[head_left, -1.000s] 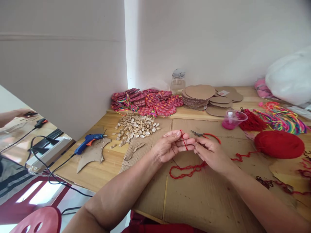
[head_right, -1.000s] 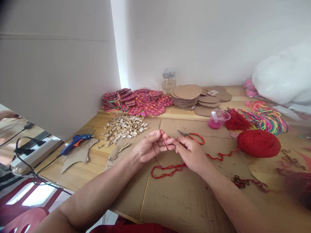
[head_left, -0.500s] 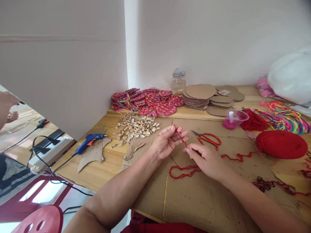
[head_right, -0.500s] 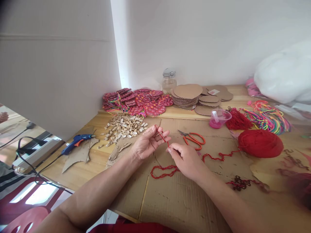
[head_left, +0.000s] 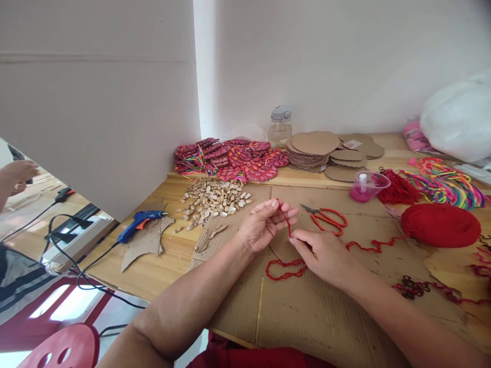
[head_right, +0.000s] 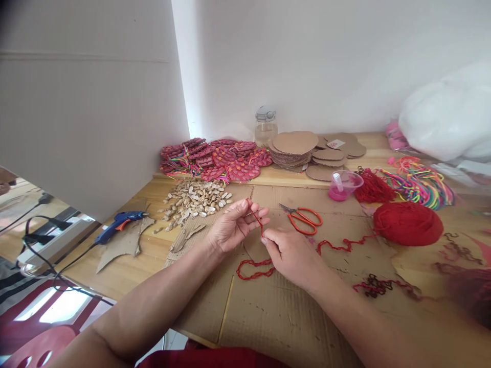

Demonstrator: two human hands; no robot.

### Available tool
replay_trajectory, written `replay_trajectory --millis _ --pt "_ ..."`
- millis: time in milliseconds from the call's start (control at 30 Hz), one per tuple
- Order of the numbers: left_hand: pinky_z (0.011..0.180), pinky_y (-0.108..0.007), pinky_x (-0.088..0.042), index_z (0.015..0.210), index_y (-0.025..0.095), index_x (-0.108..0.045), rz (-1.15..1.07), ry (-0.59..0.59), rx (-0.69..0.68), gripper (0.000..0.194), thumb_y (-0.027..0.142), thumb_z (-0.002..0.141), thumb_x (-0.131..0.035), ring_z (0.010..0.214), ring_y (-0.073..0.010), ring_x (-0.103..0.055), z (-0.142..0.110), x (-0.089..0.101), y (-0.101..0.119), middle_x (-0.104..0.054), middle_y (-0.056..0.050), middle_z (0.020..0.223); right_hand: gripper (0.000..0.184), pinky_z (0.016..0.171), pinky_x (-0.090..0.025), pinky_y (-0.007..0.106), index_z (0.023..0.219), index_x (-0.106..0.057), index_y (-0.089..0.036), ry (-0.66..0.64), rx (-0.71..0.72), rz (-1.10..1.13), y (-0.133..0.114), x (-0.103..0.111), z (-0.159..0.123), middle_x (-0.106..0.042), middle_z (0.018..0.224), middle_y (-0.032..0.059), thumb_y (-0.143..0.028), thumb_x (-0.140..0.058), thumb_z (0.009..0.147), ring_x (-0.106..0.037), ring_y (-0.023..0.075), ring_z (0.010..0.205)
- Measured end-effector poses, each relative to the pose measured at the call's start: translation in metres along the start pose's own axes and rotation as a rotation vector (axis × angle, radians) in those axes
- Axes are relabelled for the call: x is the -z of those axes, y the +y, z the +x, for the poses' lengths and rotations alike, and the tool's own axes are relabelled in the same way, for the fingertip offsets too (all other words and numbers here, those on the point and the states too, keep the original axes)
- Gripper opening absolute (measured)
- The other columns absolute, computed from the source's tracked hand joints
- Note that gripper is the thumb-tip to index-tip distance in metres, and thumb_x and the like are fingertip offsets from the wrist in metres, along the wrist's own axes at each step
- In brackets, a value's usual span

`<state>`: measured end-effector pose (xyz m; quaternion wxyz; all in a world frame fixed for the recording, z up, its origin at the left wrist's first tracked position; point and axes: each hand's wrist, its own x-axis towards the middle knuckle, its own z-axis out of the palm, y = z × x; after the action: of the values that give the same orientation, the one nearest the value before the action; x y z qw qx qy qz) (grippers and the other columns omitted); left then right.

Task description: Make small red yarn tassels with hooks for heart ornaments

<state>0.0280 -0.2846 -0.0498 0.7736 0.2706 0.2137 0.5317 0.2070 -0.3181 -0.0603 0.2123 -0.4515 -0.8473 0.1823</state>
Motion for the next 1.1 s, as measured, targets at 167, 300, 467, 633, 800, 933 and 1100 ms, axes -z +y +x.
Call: replay_trajectory --millis 167,300,467,633,800,933,1100 --pt "0.094 -0.045 -0.052 0.081 0.013 -0.068 0.047 0.006 0.000 0.016 0.025 0.076 -0.077 0.096 -0.0244 -0.070 -0.001 -0.002 -0.002 -0.071 -0.004 0.085 0.030 0.062 -0.028 0.029 0.071 -0.044 -0.020 0.013 0.026 -0.020 -0.001 0.002 0.000 -0.051 0.066 -0.0020 -0.029 -0.042 0.099 -0.047 0.0134 0.063" --pt "0.090 -0.039 -0.052 0.078 0.013 -0.070 0.163 0.026 -0.044 0.018 0.027 0.073 -0.080 0.091 -0.0228 -0.072 0.000 -0.003 -0.004 -0.073 -0.006 0.083 0.028 0.061 -0.030 0.029 0.073 -0.048 -0.020 0.017 0.045 -0.034 -0.008 0.010 -0.001 -0.052 0.067 -0.0013 -0.027 -0.042 0.099 -0.047 0.0141 0.064" --pt "0.083 -0.034 -0.053 0.078 0.014 -0.073 0.311 0.014 -0.094 0.019 0.028 0.069 -0.082 0.080 -0.0188 -0.071 0.000 -0.004 -0.007 -0.075 -0.007 0.080 0.021 0.065 -0.035 0.028 0.081 -0.054 -0.020 0.147 0.115 0.009 -0.016 0.028 -0.004 -0.056 0.074 0.0010 -0.023 -0.044 0.098 -0.052 0.0154 0.071" --pt "0.079 -0.029 -0.053 0.075 0.014 -0.075 0.437 -0.012 -0.101 0.019 0.030 0.068 -0.083 0.072 -0.0129 -0.067 0.000 -0.003 -0.008 -0.074 -0.005 0.077 0.013 0.071 -0.039 0.028 0.090 -0.057 -0.020 0.304 0.196 0.018 -0.013 0.040 -0.004 -0.058 0.080 0.0020 -0.019 -0.046 0.097 -0.054 0.0156 0.078" --pt "0.080 -0.028 -0.051 0.077 0.016 -0.077 0.582 -0.054 -0.116 0.020 0.031 0.067 -0.083 0.075 -0.0135 -0.067 -0.001 0.000 -0.011 -0.075 -0.005 0.079 0.015 0.069 -0.042 0.029 0.090 -0.060 -0.020 0.364 0.213 0.012 -0.013 0.042 -0.004 -0.060 0.081 0.0032 -0.020 -0.047 0.097 -0.056 0.0155 0.076" --pt "0.084 -0.030 -0.051 0.080 0.016 -0.077 0.686 -0.105 -0.107 0.022 0.036 0.071 -0.080 0.080 -0.0170 -0.069 -0.004 -0.001 -0.009 -0.076 -0.006 0.084 0.018 0.069 -0.045 0.030 0.087 -0.062 -0.021 0.397 0.208 -0.001 -0.015 0.044 -0.004 -0.063 0.079 0.0042 -0.022 -0.047 0.097 -0.058 0.0162 0.074" --pt "0.083 -0.030 -0.051 0.082 0.017 -0.078 0.771 -0.139 -0.096 0.023 0.037 0.072 -0.079 0.081 -0.0186 -0.070 -0.009 -0.006 -0.005 -0.076 -0.007 0.085 0.017 0.073 -0.047 0.029 0.089 -0.065 -0.021 0.442 0.229 -0.012 -0.014 0.043 -0.004 -0.068 0.087 0.0051 -0.021 -0.049 0.097 -0.063 0.0164 0.079"
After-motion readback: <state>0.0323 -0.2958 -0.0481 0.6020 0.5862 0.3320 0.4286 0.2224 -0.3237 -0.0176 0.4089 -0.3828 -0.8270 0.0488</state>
